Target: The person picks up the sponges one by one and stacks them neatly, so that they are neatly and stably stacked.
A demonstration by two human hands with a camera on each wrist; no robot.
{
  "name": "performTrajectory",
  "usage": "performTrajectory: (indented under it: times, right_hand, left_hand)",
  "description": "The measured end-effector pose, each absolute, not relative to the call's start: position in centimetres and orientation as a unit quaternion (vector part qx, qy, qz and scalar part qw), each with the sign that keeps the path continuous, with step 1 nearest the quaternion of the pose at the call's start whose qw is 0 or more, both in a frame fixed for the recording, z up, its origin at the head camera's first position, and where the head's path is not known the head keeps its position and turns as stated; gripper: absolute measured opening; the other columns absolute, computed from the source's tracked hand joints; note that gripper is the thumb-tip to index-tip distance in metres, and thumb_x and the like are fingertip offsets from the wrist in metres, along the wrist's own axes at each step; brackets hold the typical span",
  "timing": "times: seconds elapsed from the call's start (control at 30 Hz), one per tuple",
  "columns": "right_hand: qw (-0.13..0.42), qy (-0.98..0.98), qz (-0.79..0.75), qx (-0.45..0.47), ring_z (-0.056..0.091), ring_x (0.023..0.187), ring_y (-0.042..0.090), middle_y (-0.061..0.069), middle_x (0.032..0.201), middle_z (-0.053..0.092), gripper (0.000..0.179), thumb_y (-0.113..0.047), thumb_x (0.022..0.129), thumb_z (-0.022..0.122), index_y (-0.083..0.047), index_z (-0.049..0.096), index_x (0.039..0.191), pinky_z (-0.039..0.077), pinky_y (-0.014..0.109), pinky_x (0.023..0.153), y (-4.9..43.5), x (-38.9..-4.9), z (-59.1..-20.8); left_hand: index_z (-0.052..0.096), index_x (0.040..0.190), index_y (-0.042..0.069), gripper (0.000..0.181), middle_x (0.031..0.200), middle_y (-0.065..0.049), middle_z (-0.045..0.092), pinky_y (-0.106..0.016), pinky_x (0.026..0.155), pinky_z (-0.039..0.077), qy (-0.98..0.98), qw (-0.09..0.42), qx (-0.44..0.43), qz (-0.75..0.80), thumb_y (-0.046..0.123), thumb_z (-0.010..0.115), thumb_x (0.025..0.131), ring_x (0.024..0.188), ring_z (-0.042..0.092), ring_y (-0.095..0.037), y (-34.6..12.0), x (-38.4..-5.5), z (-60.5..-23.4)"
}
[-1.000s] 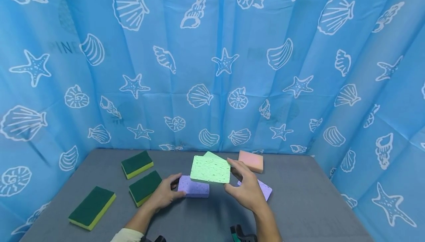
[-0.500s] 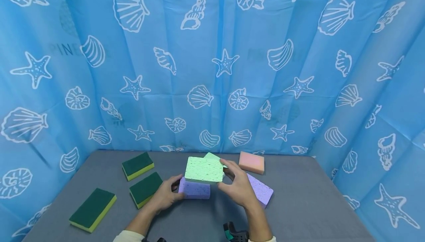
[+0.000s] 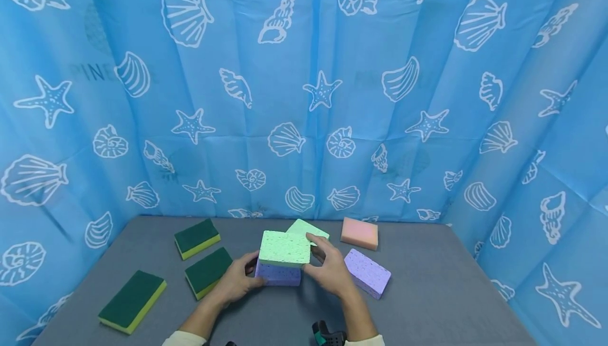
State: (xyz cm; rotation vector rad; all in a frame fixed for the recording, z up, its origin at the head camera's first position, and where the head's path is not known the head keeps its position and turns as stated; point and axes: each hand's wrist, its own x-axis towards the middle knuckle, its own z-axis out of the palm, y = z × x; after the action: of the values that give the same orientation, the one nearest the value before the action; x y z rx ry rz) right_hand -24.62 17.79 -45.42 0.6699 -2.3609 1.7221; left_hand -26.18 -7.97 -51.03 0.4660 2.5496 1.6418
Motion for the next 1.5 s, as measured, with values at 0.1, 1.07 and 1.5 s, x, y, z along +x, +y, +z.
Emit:
performTrajectory:
  times: [0.1, 1.07, 1.5]
  right_hand:
    - [0.06, -0.787, 0.568, 0.234, 0.052, 0.117, 0.04, 0.025, 0.135, 0.046, 0.065, 0.014, 0.08, 0.066, 0.009, 0.043, 0.14, 0.041, 0.046, 0.098, 17.8, -25.0, -46.1]
    - [0.037, -0.782, 0.559, 0.272, 0.047, 0.123, 0.042, 0.027, 0.136, 0.045, 0.063, 0.012, 0.081, 0.064, 0.011, 0.041, 0.14, 0.039, 0.05, 0.098, 17.2, -26.5, -49.9]
    - [0.027, -0.791, 0.549, 0.268, 0.044, 0.125, 0.04, 0.027, 0.137, 0.045, 0.064, 0.013, 0.081, 0.064, 0.011, 0.041, 0.14, 0.036, 0.052, 0.1, 17.0, -26.1, -49.4]
  left_hand:
    - [0.04, 0.14, -0.011, 0.076, 0.137, -0.028, 0.043, -0.05, 0.095, 0.042, 0.831, 0.037, 0.151, 0.534, 0.01, 0.079, 0.079, 0.121, 0.047, -0.043, -7.9, -26.3, -51.0]
    - [0.03, 0.147, -0.007, 0.087, 0.139, -0.027, 0.042, -0.051, 0.099, 0.039, 0.805, 0.067, 0.151, 0.57, 0.01, 0.081, 0.079, 0.127, 0.041, -0.043, -8.0, -26.6, -51.4]
    - [0.021, 0.149, -0.008, 0.091, 0.141, -0.03, 0.038, -0.052, 0.1, 0.037, 0.794, 0.088, 0.139, 0.585, 0.008, 0.079, 0.081, 0.129, 0.038, -0.045, -8.1, -26.6, -51.1]
